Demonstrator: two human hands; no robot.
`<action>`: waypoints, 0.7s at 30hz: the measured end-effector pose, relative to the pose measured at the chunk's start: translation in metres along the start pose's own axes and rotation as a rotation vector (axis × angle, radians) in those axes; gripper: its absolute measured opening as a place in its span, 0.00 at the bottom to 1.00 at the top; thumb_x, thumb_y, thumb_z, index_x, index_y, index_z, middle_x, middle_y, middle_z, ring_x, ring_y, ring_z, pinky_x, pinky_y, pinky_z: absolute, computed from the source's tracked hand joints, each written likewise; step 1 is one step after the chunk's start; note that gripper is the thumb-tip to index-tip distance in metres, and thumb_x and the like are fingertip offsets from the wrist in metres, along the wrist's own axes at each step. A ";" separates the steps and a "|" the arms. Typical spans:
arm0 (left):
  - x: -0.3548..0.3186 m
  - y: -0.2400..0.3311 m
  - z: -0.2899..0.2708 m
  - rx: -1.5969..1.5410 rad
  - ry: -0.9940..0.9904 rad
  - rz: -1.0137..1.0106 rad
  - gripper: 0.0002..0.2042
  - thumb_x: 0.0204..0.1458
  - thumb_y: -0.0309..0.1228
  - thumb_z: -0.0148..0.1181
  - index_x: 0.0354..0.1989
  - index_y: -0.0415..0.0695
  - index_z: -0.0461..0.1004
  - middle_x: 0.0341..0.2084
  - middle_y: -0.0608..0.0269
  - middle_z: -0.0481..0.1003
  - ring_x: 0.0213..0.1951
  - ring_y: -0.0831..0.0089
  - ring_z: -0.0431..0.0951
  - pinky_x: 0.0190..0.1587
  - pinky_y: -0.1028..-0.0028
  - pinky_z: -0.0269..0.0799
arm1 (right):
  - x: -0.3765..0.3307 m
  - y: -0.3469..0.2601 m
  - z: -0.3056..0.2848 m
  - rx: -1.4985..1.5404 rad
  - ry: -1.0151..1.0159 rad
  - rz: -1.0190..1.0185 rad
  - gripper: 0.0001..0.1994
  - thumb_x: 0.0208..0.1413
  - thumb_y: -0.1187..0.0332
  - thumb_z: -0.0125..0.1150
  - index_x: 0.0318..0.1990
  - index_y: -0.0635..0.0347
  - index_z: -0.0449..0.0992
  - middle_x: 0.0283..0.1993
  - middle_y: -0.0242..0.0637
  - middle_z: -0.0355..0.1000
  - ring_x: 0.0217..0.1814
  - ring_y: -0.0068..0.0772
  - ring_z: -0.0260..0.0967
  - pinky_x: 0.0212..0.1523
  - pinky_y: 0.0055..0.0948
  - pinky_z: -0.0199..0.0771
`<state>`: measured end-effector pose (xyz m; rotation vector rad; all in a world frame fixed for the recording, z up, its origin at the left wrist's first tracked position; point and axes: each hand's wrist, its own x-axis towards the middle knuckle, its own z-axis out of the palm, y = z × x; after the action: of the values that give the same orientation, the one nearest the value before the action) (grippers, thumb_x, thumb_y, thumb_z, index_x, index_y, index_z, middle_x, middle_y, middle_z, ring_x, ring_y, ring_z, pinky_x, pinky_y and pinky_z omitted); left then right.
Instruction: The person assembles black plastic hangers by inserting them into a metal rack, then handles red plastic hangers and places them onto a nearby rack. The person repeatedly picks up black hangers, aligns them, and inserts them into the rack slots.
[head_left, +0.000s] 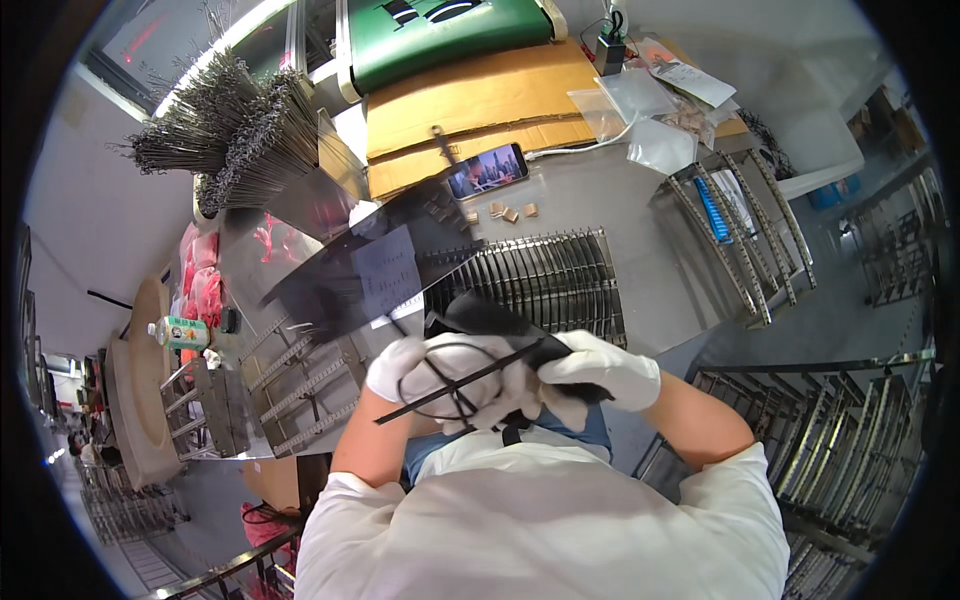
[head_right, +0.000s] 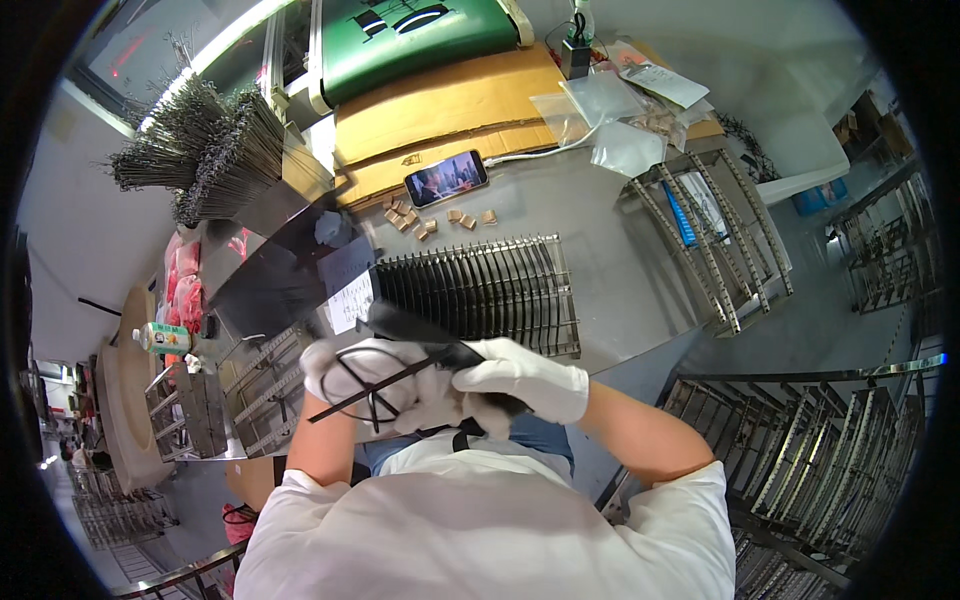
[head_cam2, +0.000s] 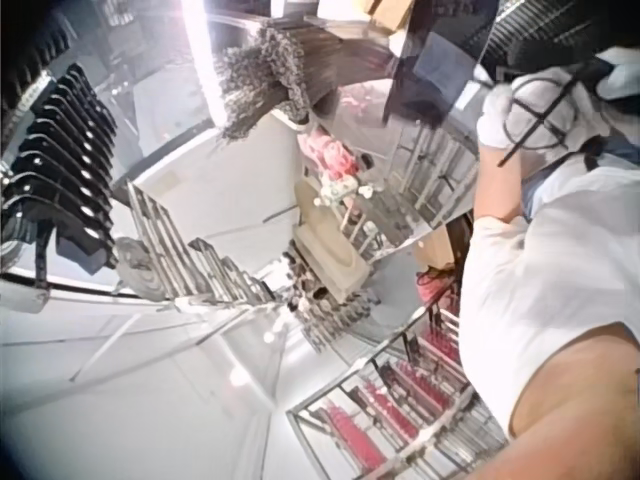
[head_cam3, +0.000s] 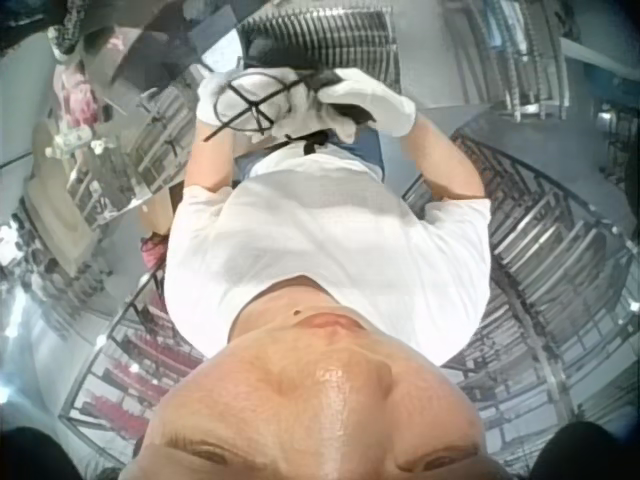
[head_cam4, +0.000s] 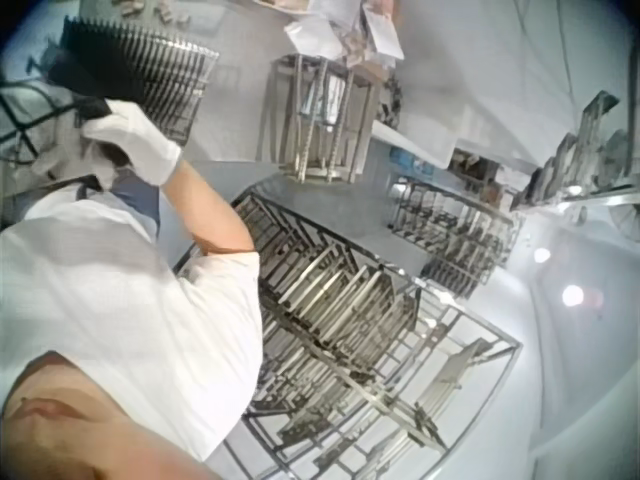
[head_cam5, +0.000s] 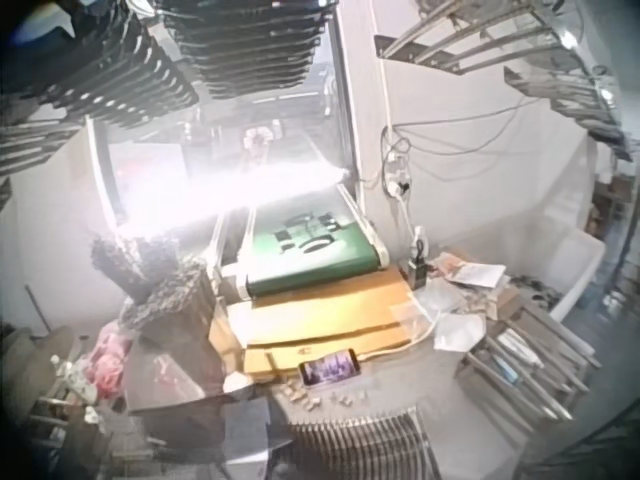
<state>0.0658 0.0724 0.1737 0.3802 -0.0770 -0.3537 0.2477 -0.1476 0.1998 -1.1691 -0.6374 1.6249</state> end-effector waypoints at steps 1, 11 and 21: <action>-0.011 0.018 -0.008 0.114 -0.004 -0.014 0.51 0.48 0.66 0.57 0.67 0.27 0.61 0.49 0.38 0.73 0.40 0.57 0.79 0.26 0.68 0.77 | 0.002 0.009 -0.002 -0.031 0.153 -0.038 0.18 0.58 0.67 0.58 0.53 0.67 0.77 0.30 0.38 0.79 0.25 0.25 0.75 0.32 0.23 0.73; -0.019 0.032 0.019 0.379 0.300 0.232 0.56 0.36 0.79 0.58 0.41 0.21 0.69 0.22 0.47 0.73 0.17 0.56 0.73 0.16 0.67 0.68 | -0.010 0.062 -0.131 -0.143 0.682 0.111 0.27 0.68 0.39 0.41 0.41 0.55 0.73 0.27 0.30 0.76 0.27 0.23 0.66 0.29 0.27 0.63; -0.005 0.036 0.014 0.382 0.182 0.161 0.57 0.43 0.76 0.56 0.52 0.20 0.66 0.31 0.33 0.75 0.30 0.53 0.82 0.19 0.71 0.81 | 0.012 0.057 -0.117 -1.111 0.758 0.269 0.38 0.69 0.36 0.39 0.76 0.51 0.55 0.47 0.58 0.79 0.44 0.57 0.79 0.44 0.52 0.77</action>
<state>0.0714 0.1009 0.2001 0.7775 0.0044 -0.1419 0.3300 -0.1725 0.1014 -2.5807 -0.9041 0.7976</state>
